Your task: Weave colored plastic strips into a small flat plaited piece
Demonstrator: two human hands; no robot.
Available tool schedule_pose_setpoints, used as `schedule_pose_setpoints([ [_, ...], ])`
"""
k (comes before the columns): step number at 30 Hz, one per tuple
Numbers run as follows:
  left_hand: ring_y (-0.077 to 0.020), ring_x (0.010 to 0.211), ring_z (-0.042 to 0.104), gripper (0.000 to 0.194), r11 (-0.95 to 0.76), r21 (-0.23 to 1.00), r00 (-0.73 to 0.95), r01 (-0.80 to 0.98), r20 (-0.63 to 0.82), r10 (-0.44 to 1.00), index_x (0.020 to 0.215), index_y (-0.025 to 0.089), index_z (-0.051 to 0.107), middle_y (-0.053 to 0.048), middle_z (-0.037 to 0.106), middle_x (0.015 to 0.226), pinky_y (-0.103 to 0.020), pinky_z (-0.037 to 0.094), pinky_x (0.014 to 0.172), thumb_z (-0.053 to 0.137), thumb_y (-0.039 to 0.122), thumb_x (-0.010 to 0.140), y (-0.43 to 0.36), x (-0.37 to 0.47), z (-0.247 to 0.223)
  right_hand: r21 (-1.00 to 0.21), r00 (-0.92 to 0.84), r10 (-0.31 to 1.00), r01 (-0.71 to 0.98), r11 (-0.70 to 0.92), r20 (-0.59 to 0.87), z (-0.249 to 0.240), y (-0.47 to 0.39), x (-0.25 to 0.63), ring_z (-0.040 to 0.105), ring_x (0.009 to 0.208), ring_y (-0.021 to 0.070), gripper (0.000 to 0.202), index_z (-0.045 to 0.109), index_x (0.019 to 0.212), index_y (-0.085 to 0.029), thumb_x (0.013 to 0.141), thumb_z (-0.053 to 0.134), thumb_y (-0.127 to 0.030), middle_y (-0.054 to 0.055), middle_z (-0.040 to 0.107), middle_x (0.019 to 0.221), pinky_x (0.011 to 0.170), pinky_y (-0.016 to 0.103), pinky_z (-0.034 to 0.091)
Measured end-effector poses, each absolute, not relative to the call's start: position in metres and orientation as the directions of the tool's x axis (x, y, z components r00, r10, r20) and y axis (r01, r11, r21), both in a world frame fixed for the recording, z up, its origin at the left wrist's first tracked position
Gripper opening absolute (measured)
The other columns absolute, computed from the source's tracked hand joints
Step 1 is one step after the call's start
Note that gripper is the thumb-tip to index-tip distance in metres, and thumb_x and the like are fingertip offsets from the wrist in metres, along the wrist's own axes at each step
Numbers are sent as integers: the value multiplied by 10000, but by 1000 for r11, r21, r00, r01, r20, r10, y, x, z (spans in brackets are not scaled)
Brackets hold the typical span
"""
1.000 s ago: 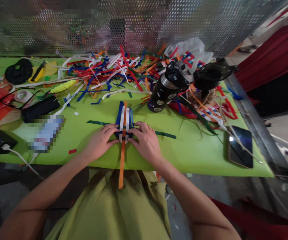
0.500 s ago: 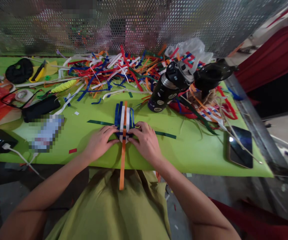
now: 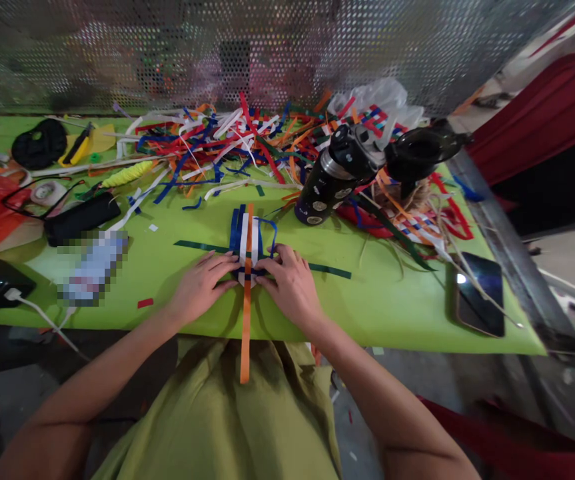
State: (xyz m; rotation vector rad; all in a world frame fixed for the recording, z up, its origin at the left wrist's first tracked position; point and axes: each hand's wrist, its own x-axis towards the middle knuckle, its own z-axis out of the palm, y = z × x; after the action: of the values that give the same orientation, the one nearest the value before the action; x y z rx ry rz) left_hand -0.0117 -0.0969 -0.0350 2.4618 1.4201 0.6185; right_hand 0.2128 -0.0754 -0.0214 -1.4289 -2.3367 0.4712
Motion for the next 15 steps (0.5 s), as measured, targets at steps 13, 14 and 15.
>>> schedule_pose_setpoints([
  [13, -184, 1282, 592, 322, -537, 330, 498, 776, 203, 843, 1323, 200, 576, -43, 643, 1383, -436, 367, 1193, 538, 223, 1004, -101, -9, -32, -446, -440, 890, 776, 445, 121, -20, -75, 212, 544, 1218, 352, 182, 727, 1071, -247, 915, 637, -273, 148, 575, 1248, 944, 516, 481],
  [14, -183, 1286, 587, 318, -538, 329, 501, 777, 196, 843, 1317, 203, 581, -42, 639, 1387, -433, 366, 1193, 542, 228, 1002, -101, -9, -32, -449, -440, 890, 776, 444, 120, -20, -75, 212, 540, 1226, 353, 176, 727, 1065, -244, 916, 638, -274, 149, 574, 1257, 951, 519, 478],
  [15, -184, 1291, 583, 312, -538, 327, 503, 777, 191, 843, 1310, 206, 586, -43, 636, 1390, -430, 369, 1191, 544, 234, 1001, -101, -9, -32, -449, -439, 891, 777, 442, 117, -20, -75, 211, 540, 1229, 354, 170, 728, 1059, -242, 917, 639, -274, 149, 574, 1266, 956, 522, 476],
])
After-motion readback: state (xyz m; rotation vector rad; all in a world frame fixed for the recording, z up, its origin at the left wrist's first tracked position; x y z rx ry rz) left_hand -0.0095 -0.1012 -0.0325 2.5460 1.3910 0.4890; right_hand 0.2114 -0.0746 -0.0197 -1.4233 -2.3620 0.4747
